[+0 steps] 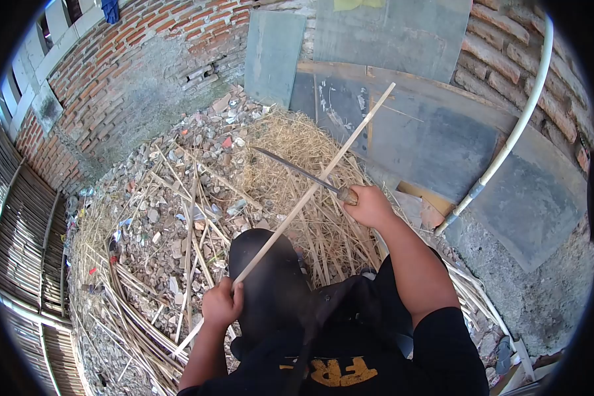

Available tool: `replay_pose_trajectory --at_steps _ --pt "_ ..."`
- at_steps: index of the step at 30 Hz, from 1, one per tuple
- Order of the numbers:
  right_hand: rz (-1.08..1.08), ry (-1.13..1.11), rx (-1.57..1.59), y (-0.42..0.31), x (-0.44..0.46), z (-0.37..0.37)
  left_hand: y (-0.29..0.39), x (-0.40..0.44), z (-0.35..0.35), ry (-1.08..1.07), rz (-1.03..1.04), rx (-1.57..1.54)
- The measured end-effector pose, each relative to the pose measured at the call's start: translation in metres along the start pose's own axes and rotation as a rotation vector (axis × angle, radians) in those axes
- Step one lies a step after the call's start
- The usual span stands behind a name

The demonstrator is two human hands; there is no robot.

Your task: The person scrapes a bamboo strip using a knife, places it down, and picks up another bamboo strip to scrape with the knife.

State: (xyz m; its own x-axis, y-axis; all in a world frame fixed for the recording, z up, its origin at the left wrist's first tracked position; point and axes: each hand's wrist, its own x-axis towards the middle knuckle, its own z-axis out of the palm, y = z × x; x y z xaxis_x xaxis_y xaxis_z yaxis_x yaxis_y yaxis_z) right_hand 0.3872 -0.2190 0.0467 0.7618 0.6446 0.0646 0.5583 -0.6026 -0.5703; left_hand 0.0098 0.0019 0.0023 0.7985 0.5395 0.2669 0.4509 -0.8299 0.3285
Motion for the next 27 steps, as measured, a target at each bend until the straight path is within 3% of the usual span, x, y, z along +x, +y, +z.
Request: replay_pose_trajectory --at_steps 27 --pt "-0.097 0.042 -0.007 0.006 0.0 0.004 0.002 -0.001 0.0 0.008 0.01 -0.002"
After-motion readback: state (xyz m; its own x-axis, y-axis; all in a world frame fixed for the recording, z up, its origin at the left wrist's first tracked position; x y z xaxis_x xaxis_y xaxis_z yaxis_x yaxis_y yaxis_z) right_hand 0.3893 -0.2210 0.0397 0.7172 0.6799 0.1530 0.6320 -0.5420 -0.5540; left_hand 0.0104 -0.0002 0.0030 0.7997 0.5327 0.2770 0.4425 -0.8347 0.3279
